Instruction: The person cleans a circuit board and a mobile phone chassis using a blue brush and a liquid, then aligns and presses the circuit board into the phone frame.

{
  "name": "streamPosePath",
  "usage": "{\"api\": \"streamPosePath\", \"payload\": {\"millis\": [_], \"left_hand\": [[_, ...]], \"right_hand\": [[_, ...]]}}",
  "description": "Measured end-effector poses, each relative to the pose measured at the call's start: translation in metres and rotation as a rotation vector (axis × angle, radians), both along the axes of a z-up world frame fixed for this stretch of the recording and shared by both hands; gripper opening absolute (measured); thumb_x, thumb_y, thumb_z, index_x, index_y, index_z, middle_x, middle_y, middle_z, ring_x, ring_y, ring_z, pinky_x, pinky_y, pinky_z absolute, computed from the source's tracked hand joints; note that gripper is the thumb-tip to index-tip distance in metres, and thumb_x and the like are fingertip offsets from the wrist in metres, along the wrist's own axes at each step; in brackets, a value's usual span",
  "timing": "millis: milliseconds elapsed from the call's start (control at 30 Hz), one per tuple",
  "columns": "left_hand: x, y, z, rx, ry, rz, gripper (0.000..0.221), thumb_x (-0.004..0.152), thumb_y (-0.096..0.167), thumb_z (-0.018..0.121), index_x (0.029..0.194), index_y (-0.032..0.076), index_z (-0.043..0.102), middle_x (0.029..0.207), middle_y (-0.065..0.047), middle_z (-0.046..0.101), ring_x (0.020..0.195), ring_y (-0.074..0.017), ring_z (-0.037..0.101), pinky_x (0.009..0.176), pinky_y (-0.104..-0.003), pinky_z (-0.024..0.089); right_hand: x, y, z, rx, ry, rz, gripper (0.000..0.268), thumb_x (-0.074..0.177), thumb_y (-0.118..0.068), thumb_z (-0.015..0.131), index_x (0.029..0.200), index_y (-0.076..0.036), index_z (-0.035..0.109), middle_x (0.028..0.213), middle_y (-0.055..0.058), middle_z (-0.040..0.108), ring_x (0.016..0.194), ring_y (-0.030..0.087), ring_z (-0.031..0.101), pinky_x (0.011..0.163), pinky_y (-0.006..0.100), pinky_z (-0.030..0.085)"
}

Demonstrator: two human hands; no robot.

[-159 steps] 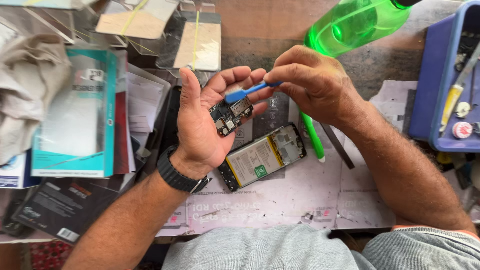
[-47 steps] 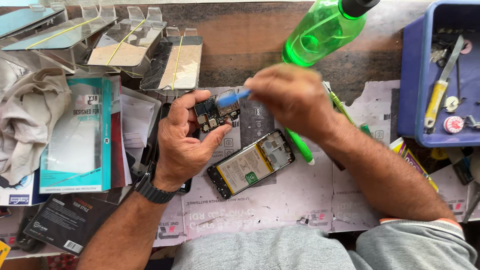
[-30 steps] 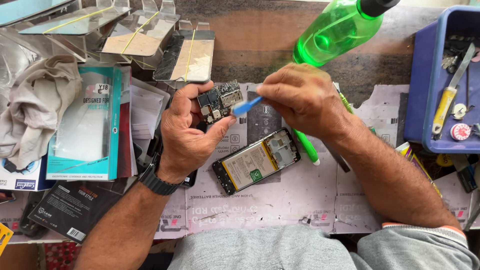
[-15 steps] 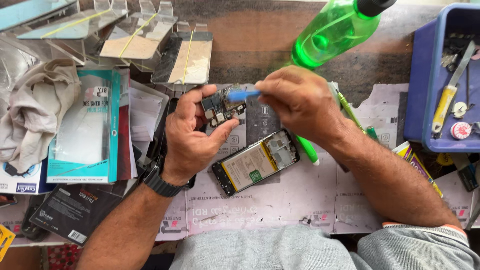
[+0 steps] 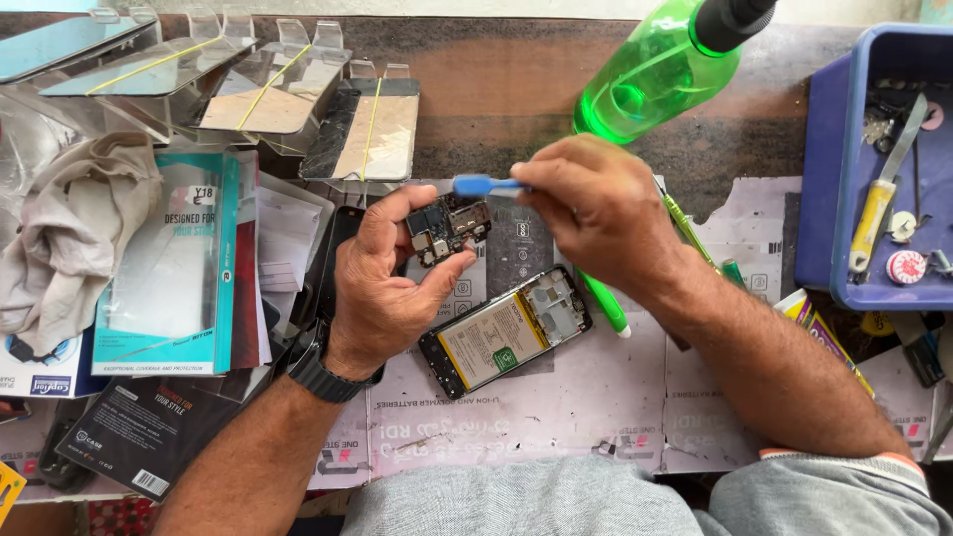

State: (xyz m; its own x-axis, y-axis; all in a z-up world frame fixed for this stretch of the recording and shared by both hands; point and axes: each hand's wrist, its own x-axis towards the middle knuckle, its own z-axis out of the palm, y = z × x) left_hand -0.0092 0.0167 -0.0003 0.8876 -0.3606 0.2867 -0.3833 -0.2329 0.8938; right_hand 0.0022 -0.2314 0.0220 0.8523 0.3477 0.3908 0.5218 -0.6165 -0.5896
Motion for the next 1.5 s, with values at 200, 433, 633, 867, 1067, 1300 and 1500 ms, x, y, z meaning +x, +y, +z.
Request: {"api": "streamPosePath", "payload": {"millis": [200,433,633,867,1067,1300,1500], "left_hand": [[0.0,0.0,-0.004,-0.092,0.111,-0.074,0.063,0.09,0.002,0.084,0.141,0.002,0.047,0.111,-0.011,0.075,0.099,-0.0157,0.077,0.085,-0.027,0.066],[0.002,-0.004,-0.001,-0.205,0.347,-0.125,0.074,0.088,0.009,0.086,0.148,0.002,0.042,0.12,-0.012,0.072,0.107,-0.0164,0.075,0.093,-0.03,0.065],[0.006,-0.011,0.022,0.323,-0.424,0.056,0.086,0.073,0.025,0.093,0.139,-0.001,0.045,0.126,-0.024,0.062,0.105,-0.0328,0.067,0.089,-0.039,0.059],[0.006,-0.007,0.018,0.448,-0.493,0.026,0.063,0.081,0.016,0.09,0.133,0.004,0.057,0.128,-0.016,0.066,0.115,-0.0315,0.069,0.097,-0.041,0.06],[0.0,-0.009,0.015,-0.035,0.262,-0.016,0.056,0.089,0.013,0.079,0.136,-0.002,0.054,0.106,-0.014,0.07,0.091,-0.0181,0.068,0.078,-0.03,0.059],[0.004,-0.005,-0.007,-0.384,0.575,-0.038,0.019,0.105,0.003,0.061,0.122,-0.005,0.063,0.099,-0.008,0.074,0.086,-0.0108,0.071,0.079,-0.027,0.065],[-0.004,-0.008,-0.007,-0.364,0.455,-0.071,0.024,0.107,0.006,0.063,0.127,-0.006,0.06,0.107,-0.01,0.073,0.094,-0.0129,0.073,0.086,-0.028,0.065]], "right_hand": [[-0.002,0.005,0.0,0.038,0.018,0.006,0.021,0.093,-0.002,0.079,0.112,-0.002,0.071,0.103,0.011,0.071,0.092,0.021,0.071,0.077,0.032,0.059],[0.0,0.009,-0.017,0.874,0.861,-0.011,0.022,0.092,-0.003,0.076,0.11,-0.002,0.063,0.094,0.004,0.073,0.079,0.005,0.067,0.065,0.021,0.055],[0.01,-0.002,-0.015,0.806,0.886,-0.097,0.02,0.091,-0.007,0.079,0.105,-0.003,0.065,0.083,0.0,0.071,0.067,0.003,0.062,0.057,0.019,0.05],[0.006,0.003,-0.02,0.86,0.978,-0.056,0.02,0.09,-0.006,0.08,0.103,-0.003,0.065,0.079,0.001,0.068,0.061,0.004,0.059,0.052,0.02,0.047],[0.008,0.0,-0.02,0.912,0.984,-0.048,0.021,0.09,-0.006,0.08,0.104,-0.002,0.065,0.082,0.002,0.07,0.063,0.004,0.059,0.053,0.019,0.047],[0.005,0.004,-0.016,0.786,0.961,-0.071,0.03,0.087,-0.01,0.08,0.113,-0.005,0.065,0.091,-0.001,0.072,0.065,0.002,0.059,0.052,0.019,0.049],[0.001,0.005,-0.019,0.844,0.92,-0.086,0.03,0.085,-0.008,0.083,0.11,-0.002,0.067,0.092,0.002,0.075,0.072,0.003,0.064,0.056,0.018,0.048]]}}
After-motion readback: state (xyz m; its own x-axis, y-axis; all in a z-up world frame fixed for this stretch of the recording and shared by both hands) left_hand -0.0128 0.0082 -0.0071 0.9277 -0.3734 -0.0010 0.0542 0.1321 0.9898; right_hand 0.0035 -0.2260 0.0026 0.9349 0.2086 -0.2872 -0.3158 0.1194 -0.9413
